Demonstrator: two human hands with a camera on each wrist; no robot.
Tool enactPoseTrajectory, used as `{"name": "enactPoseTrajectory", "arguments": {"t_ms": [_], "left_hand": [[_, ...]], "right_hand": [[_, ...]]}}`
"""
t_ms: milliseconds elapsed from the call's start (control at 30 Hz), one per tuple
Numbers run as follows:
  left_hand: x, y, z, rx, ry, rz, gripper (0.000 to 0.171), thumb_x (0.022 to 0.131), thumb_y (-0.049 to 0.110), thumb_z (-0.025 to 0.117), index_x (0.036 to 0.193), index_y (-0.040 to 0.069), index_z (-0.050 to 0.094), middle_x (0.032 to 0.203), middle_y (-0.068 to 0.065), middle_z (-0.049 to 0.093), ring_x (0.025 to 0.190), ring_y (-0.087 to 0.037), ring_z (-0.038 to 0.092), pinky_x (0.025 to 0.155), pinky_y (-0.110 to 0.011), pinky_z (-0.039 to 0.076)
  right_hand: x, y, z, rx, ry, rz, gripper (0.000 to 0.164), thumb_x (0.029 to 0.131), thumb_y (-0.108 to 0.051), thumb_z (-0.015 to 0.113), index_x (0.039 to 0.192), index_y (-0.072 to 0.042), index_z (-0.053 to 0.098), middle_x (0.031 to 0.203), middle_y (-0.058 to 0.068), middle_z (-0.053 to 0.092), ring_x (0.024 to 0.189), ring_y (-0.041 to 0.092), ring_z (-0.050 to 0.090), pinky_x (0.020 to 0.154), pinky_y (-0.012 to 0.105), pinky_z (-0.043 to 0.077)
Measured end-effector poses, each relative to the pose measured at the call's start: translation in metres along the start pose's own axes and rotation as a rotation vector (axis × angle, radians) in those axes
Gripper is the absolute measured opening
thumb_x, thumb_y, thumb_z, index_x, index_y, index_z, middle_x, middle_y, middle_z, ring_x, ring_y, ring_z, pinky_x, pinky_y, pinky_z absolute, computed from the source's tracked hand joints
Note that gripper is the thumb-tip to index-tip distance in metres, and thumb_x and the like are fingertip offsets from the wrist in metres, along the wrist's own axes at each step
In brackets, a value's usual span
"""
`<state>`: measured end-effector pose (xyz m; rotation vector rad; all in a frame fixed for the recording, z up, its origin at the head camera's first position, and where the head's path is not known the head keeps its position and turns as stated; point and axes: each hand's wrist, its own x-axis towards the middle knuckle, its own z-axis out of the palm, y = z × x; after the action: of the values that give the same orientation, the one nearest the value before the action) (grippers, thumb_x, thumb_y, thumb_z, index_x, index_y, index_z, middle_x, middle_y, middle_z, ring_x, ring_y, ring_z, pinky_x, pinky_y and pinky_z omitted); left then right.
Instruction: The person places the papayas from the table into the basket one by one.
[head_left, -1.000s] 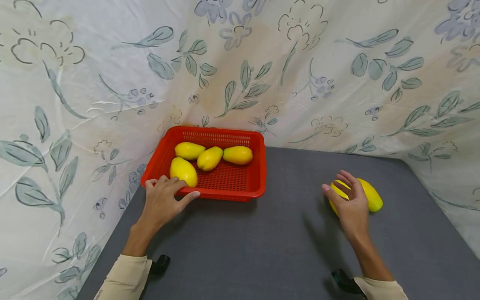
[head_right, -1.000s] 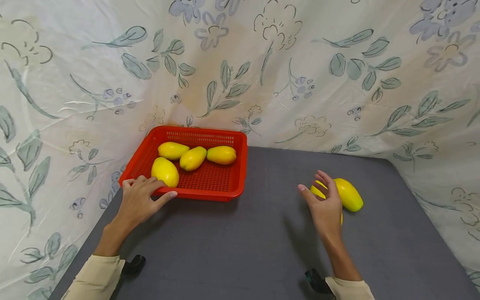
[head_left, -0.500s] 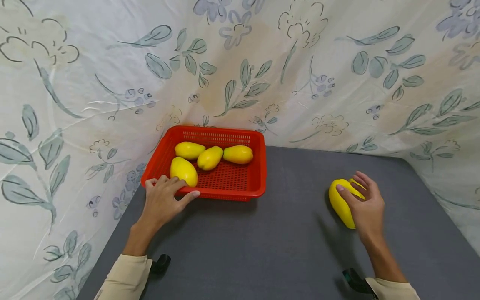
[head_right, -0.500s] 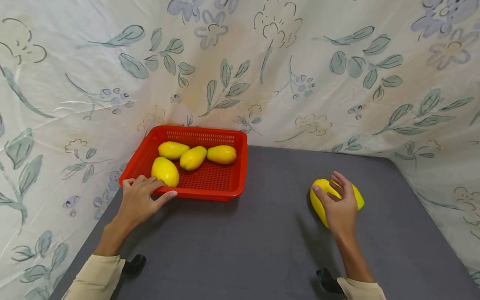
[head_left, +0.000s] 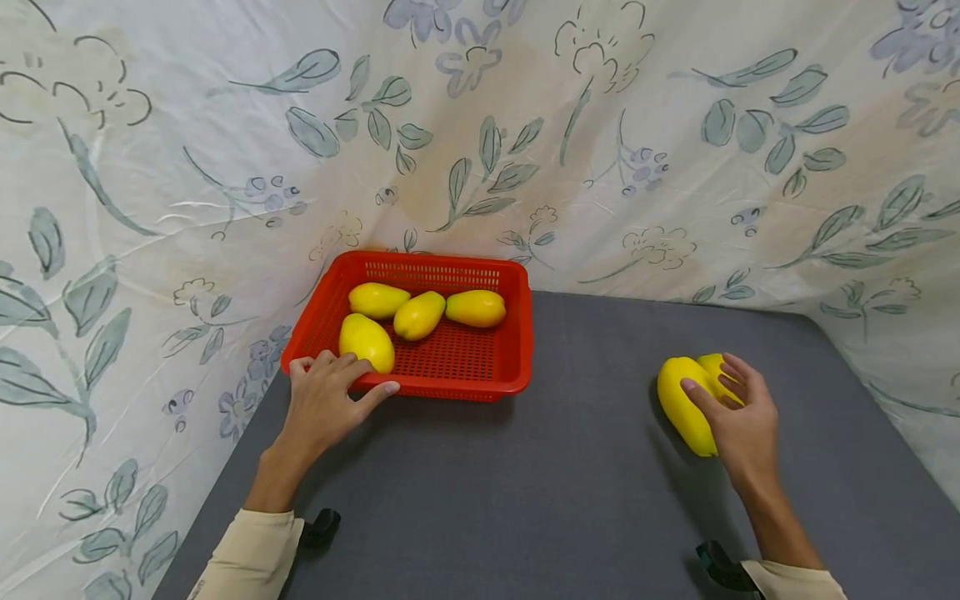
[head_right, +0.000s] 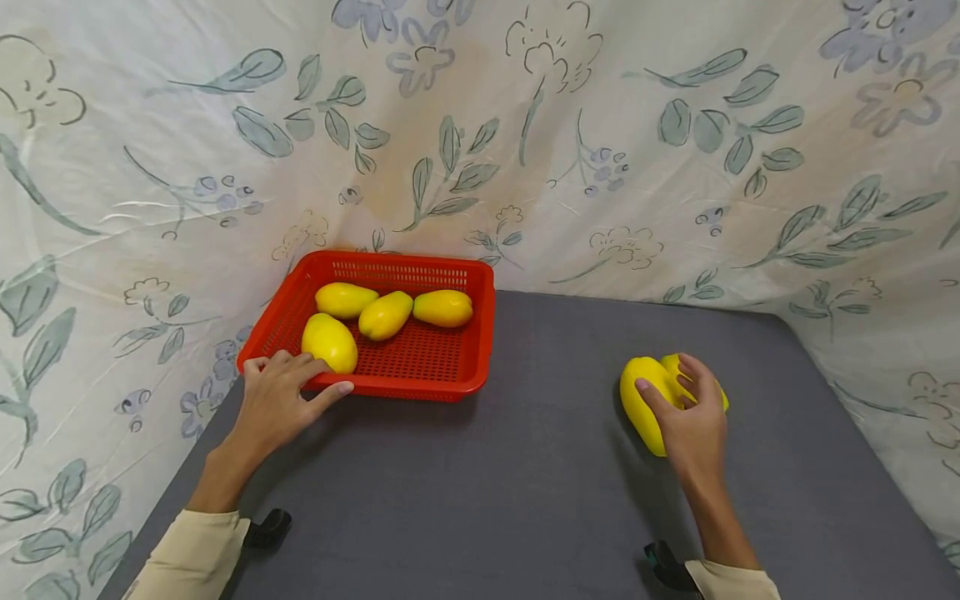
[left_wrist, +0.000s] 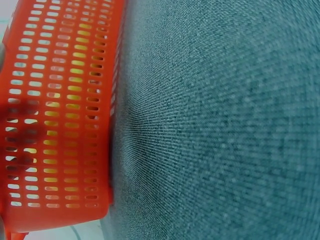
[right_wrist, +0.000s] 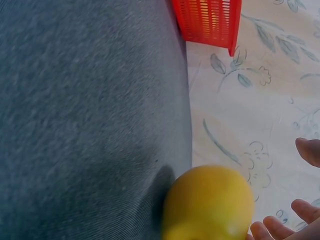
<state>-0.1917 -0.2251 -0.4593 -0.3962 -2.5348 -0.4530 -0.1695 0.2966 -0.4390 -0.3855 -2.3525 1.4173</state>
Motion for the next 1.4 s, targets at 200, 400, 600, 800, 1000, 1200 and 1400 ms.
{"name": "enactPoseTrajectory", "arguments": {"t_ms": [200,400,600,800,1000,1200,1400], "left_hand": [[0.0,0.0,-0.001,0.003,-0.001,-0.001,0.047,0.084,0.055,0.079,0.105,0.013,0.08,0.092,-0.009,0.07,0.086,-0.028,0.051,0.081,-0.053,0.026],[0.0,0.001,-0.002,0.007,-0.004,0.001,0.047,0.084,0.055,0.08,0.105,0.013,0.08,0.091,-0.009,0.068,0.085,-0.027,0.05,0.08,-0.053,0.025],[0.0,0.001,-0.002,0.005,-0.007,0.0,0.046,0.084,0.054,0.08,0.104,0.013,0.079,0.091,-0.008,0.068,0.085,-0.027,0.05,0.08,-0.052,0.025],[0.001,0.001,-0.002,0.005,-0.014,-0.003,0.045,0.085,0.054,0.08,0.104,0.013,0.079,0.092,-0.008,0.068,0.086,-0.028,0.051,0.08,-0.053,0.025],[0.001,0.002,-0.003,0.008,-0.013,-0.005,0.047,0.084,0.054,0.079,0.105,0.012,0.079,0.091,-0.009,0.067,0.086,-0.029,0.051,0.08,-0.052,0.026],[0.002,0.003,-0.003,0.005,-0.018,-0.009,0.048,0.084,0.055,0.079,0.106,0.012,0.08,0.092,-0.01,0.069,0.086,-0.029,0.051,0.08,-0.052,0.026],[0.003,0.003,-0.003,0.004,-0.025,-0.018,0.047,0.085,0.054,0.08,0.106,0.012,0.08,0.092,-0.01,0.068,0.086,-0.028,0.051,0.08,-0.052,0.026]], "right_hand": [[0.001,0.006,-0.002,-0.051,-0.023,0.039,0.08,0.1,-0.04,0.075,0.166,-0.018,0.036,0.168,0.012,0.039,0.152,0.038,0.04,0.124,0.056,0.032],[0.003,0.014,-0.002,-0.088,-0.057,0.079,0.084,0.099,-0.044,0.075,0.166,-0.016,0.033,0.168,0.014,0.037,0.153,0.039,0.038,0.121,0.061,0.033],[0.005,0.021,-0.003,-0.138,-0.095,0.098,0.088,0.098,-0.048,0.074,0.168,-0.016,0.03,0.17,0.016,0.035,0.152,0.041,0.038,0.116,0.06,0.039],[0.005,0.028,-0.005,-0.203,-0.142,0.081,0.091,0.099,-0.051,0.072,0.169,-0.014,0.027,0.167,0.021,0.037,0.142,0.041,0.043,0.093,0.038,0.043],[0.007,0.032,-0.005,-0.21,-0.161,0.06,0.091,0.1,-0.048,0.071,0.168,-0.009,0.025,0.165,0.031,0.035,0.134,0.047,0.043,0.094,0.053,0.041],[0.006,0.031,-0.005,-0.204,-0.158,0.06,0.09,0.101,-0.045,0.07,0.168,-0.008,0.024,0.166,0.03,0.032,0.135,0.049,0.041,0.099,0.063,0.039],[0.005,0.029,-0.005,-0.206,-0.148,0.073,0.089,0.101,-0.045,0.07,0.168,-0.008,0.024,0.167,0.029,0.033,0.138,0.048,0.041,0.103,0.064,0.039]]}}
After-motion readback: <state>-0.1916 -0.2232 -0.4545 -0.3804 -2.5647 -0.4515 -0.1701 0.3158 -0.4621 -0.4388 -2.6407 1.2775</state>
